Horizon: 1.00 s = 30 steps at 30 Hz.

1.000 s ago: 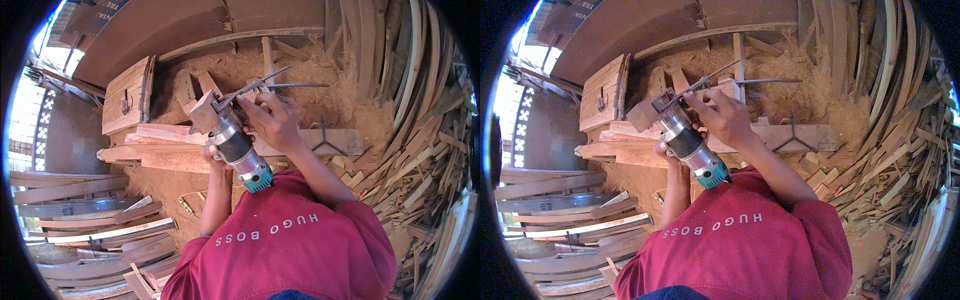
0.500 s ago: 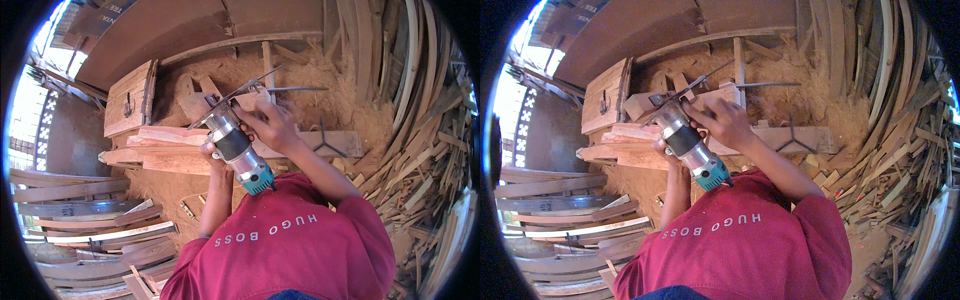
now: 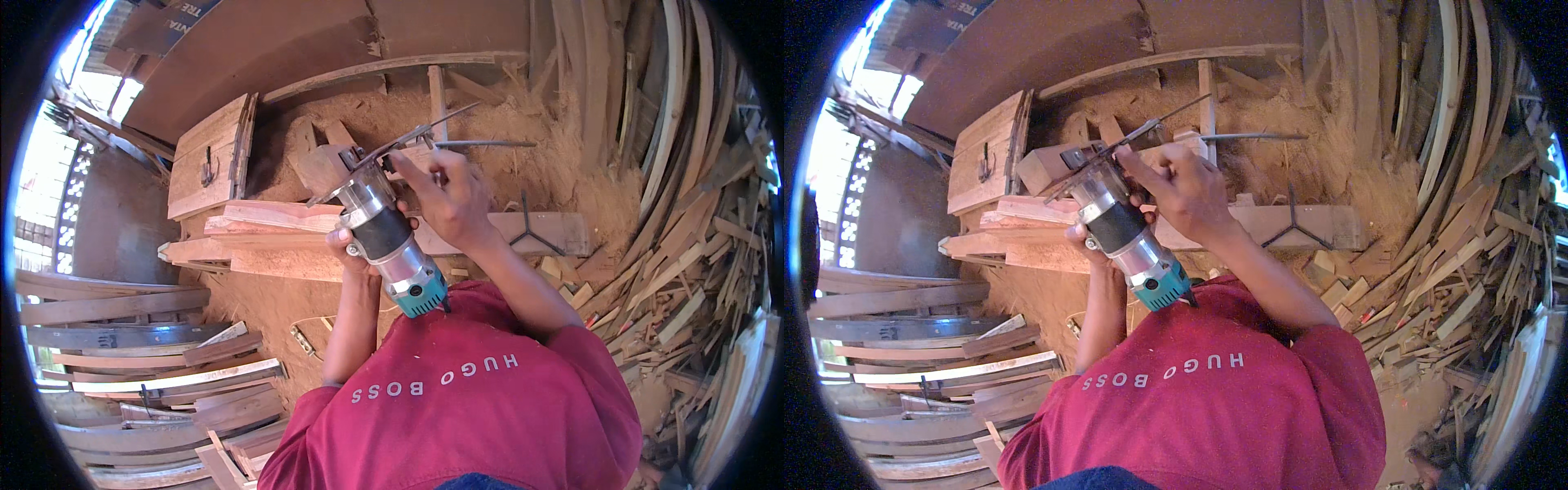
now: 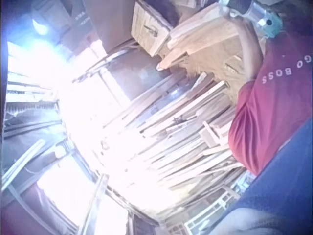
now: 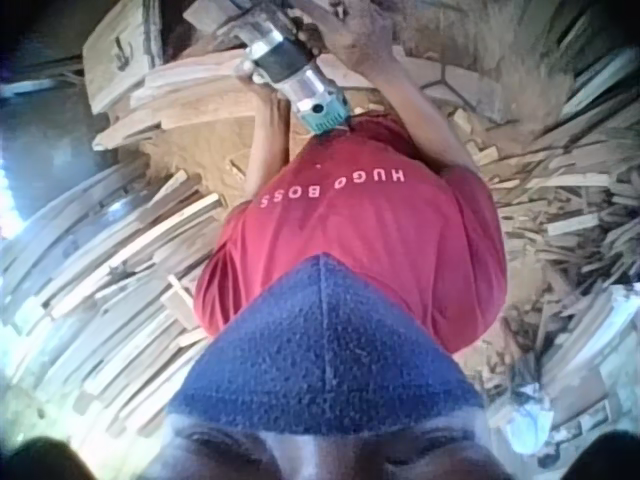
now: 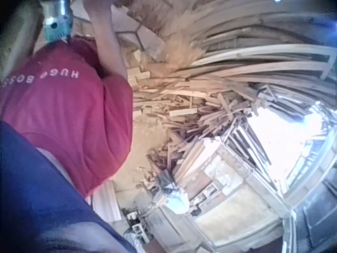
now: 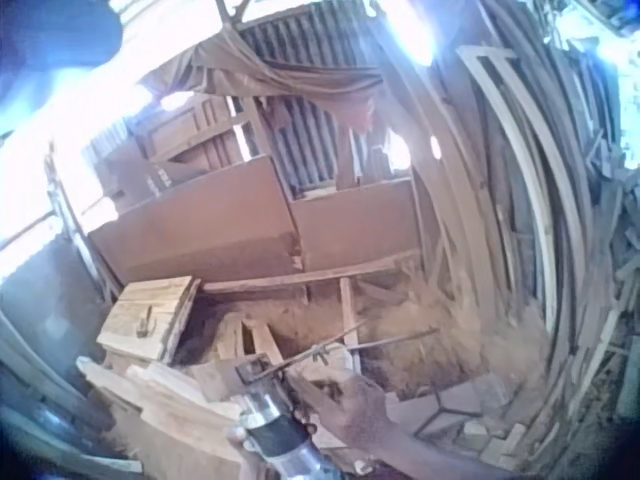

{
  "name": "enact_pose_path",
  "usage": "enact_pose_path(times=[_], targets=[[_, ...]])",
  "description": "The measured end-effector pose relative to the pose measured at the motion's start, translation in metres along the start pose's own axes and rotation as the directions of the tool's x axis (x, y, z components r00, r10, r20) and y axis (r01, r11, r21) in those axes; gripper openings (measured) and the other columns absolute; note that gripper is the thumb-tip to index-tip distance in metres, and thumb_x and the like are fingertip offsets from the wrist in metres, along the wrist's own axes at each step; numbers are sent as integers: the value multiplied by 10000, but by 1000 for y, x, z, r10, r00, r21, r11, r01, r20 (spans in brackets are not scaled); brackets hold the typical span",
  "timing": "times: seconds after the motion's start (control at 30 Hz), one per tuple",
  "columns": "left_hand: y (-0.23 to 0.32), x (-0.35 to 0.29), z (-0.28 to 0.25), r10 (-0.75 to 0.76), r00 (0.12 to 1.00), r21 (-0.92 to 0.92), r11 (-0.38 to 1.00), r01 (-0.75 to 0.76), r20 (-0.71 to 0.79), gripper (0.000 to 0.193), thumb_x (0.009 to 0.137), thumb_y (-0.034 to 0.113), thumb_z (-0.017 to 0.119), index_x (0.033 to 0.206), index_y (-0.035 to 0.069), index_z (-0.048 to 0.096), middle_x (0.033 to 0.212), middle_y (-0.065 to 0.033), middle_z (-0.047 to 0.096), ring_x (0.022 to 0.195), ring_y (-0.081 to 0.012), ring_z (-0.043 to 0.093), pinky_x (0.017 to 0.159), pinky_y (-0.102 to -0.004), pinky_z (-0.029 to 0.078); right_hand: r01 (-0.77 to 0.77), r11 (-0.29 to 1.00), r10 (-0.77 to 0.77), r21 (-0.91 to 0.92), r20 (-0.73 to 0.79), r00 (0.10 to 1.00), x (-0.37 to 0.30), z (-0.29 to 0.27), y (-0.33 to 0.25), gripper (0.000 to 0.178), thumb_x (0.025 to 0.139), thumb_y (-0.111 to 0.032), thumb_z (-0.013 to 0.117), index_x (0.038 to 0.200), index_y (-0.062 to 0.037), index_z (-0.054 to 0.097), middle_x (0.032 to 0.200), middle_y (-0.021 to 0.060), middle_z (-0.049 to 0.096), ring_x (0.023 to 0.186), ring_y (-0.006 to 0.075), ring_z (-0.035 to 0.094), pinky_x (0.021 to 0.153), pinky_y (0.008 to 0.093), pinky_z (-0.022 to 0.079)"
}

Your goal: The person prepares and operates a handheld router to finish the edge of a wooden plank. They first assemble the router bit by hand, use pliers to tighten the assembly, and then guide the powered router along the edge of the wood on a workbench.

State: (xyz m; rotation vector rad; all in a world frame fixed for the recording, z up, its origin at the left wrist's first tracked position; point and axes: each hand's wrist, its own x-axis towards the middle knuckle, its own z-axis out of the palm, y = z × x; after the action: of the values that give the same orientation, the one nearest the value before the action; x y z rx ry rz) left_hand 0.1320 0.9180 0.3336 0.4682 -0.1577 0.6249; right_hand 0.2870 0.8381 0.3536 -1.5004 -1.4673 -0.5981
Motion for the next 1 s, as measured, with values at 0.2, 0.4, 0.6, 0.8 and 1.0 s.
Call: enact_pose_path(times=[0.2, 0.4, 0.6, 0.8, 1.0], targets=[[-1, -1, -1, -8, 1000, 25, 1000, 8, 7, 858, 682, 394, 685, 1363, -38, 393, 1148, -259, 580, 978, -429, 652, 789, -485, 604, 50, 997, -47, 64, -48, 998, -2, -7, -3, 612, 712, -205, 739, 1314, -237, 630, 857, 13, 422, 690, 167, 535, 589, 321, 494], [-7, 0, 1, -63, 998, -17, 998, 62, -30, 838, 680, 392, 681, 1352, -33, 416, 1128, -254, 587, 952, -419, 654, 753, -472, 610, 74, 997, -71, 19, -111, 991, -1, -7, 0, 571, 658, -183, 756, 1225, -209, 690, 844, 10, 440, 662, 175, 541, 593, 314, 494], [-10, -1, -1, -63, 997, -29, 998, 62, -49, 829, 690, 420, 666, 1345, -30, 428, 1126, -253, 592, 945, -421, 652, 769, -474, 601, 1, 999, -6, -42, -119, 993, 7, -14, 6, 526, 662, -169, 742, 1183, -225, 710, 919, 7, 506, 818, 179, 603, 647, 305, 518], [-10, -3, -4, -53, 996, -4, 999, 52, -65, 829, 696, 426, 662, 1356, -16, 426, 1130, -243, 596, 944, -416, 654, 774, -469, 599, 156, 984, -163, -83, -85, 983, 8, -14, 15, 562, 641, -112, 796, 1182, -239, 715, 909, 4, 498, 672, 144, 569, 560, 304, 496], [-8, -1, -4, -78, 995, -25, 997, 77, -56, 839, 697, 424, 670, 1356, -31, 420, 1128, -236, 604, 946, -407, 656, 789, -461, 597, 135, 987, -143, -87, -100, 985, 5, -3, 17, 565, 609, -125, 781, 1157, -248, 727, 906, -3, 491, 679, 155, 581, 573, 303, 501]])
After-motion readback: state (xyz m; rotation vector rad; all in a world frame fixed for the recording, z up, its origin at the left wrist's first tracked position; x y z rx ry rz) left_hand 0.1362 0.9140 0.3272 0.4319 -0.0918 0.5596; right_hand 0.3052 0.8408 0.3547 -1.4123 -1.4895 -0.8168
